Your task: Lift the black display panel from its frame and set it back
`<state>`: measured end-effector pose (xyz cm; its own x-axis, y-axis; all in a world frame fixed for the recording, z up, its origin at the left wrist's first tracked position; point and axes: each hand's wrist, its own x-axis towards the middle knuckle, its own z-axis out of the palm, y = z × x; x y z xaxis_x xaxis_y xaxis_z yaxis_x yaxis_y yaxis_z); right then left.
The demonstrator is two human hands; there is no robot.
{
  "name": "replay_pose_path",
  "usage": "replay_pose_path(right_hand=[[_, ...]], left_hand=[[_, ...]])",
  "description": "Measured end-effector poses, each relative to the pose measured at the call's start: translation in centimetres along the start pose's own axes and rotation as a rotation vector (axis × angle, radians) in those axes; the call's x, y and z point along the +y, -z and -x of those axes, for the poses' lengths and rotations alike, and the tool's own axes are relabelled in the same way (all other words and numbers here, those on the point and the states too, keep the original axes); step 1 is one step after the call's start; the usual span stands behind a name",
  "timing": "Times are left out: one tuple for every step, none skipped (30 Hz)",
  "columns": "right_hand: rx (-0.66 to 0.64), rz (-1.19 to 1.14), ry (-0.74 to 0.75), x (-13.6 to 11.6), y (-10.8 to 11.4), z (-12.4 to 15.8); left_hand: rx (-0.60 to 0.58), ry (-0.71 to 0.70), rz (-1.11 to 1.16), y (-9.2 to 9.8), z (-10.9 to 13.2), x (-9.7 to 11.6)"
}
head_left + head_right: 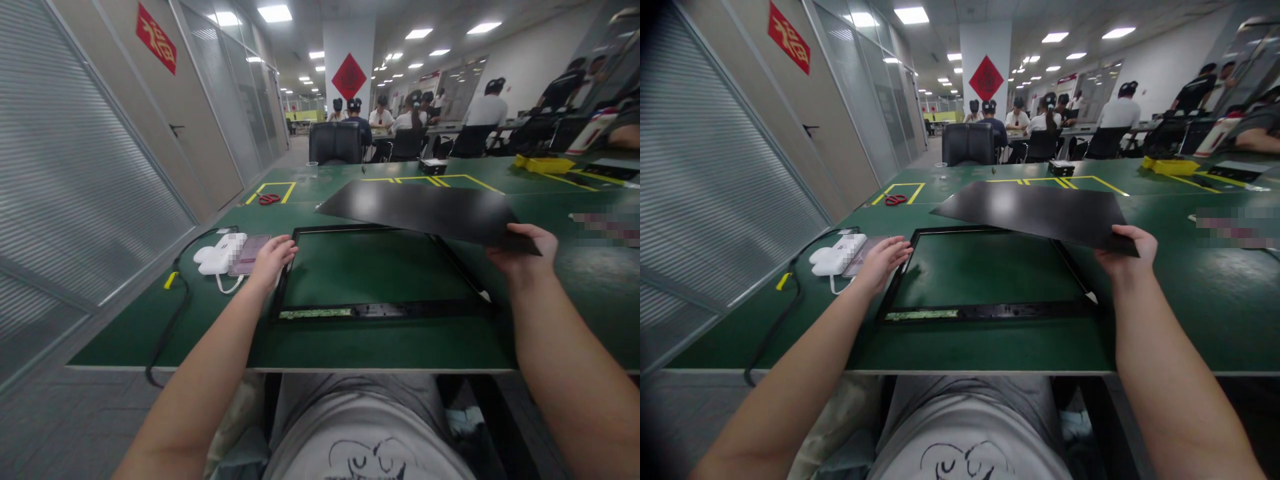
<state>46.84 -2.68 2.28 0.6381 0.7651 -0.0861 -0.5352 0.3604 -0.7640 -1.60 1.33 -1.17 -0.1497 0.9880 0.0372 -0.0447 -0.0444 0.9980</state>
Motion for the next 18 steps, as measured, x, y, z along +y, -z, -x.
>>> replay_pose_path(right_hand=[[-0.023, 0.024, -0.015, 0.1, 0.1, 0.0], [-0.053, 0.046, -0.030, 0.1, 0.2, 0.1], [-0.092, 0.069, -0.041, 0.2, 0.2, 0.3], [-0.142, 0.093, -0.035, 0.2, 0.2, 0.4], [-0.195, 0.116, -0.029, 0.2, 0.1, 0.6], [-0.242, 0.135, -0.024, 0.3, 0.0, 0.9], [-0.279, 0.150, -0.024, 0.3, -0.1, 1.2], [-0.305, 0.166, -0.028, 0.4, -0.2, 1.5], [-0.320, 0.182, -0.033, 0.4, -0.4, 1.8], [-0.328, 0.203, -0.035, 0.5, -0.6, 2.1], [-0.333, 0.231, -0.034, 0.6, -0.7, 2.5], [-0.340, 0.269, -0.031, 0.6, -0.8, 2.7], [-0.346, 0.311, -0.030, 0.7, -0.9, 3.0], [-0.351, 0.353, -0.034, 0.8, -1.0, 3.1], [-0.359, 0.389, -0.044, 0.8, -1.0, 3.2], [-0.370, 0.418, -0.056, 0.9, -0.9, 3.2], [-0.384, 0.441, -0.072, 1.0, -0.9, 3.2], [-0.399, 0.457, -0.085, 1.2, -0.8, 3.1]], left_hand=[[-0.002, 0.042, 0.055, 0.1, 0.0, 0.2], [-0.013, 0.081, 0.105, 0.1, 0.1, 0.4], [-0.030, 0.115, 0.147, 0.1, 0.1, 0.6], [-0.048, 0.139, 0.179, 0.1, 0.2, 0.8], [-0.064, 0.152, 0.199, 0.1, 0.3, 0.9], [-0.077, 0.154, 0.210, 0.1, 0.3, 1.0], [-0.084, 0.146, 0.214, 0.1, 0.4, 1.1], [-0.083, 0.133, 0.216, 0.1, 0.4, 1.1], [-0.077, 0.119, 0.218, 0.1, 0.4, 1.0], [-0.066, 0.105, 0.222, 0.1, 0.3, 0.9], [-0.052, 0.090, 0.226, 0.2, 0.2, 0.8], [-0.036, 0.073, 0.229, 0.3, 0.0, 0.7], [-0.018, 0.055, 0.228, 0.4, -0.1, 0.5], [0.000, 0.036, 0.222, 0.6, -0.3, 0.4], [0.018, 0.016, 0.212, 0.7, -0.5, 0.2], [0.033, -0.006, 0.201, 0.8, -0.7, 0.1], [0.048, -0.030, 0.191, 0.9, -0.8, 0.0], [0.060, -0.054, 0.186, 1.0, -0.9, -0.1]])
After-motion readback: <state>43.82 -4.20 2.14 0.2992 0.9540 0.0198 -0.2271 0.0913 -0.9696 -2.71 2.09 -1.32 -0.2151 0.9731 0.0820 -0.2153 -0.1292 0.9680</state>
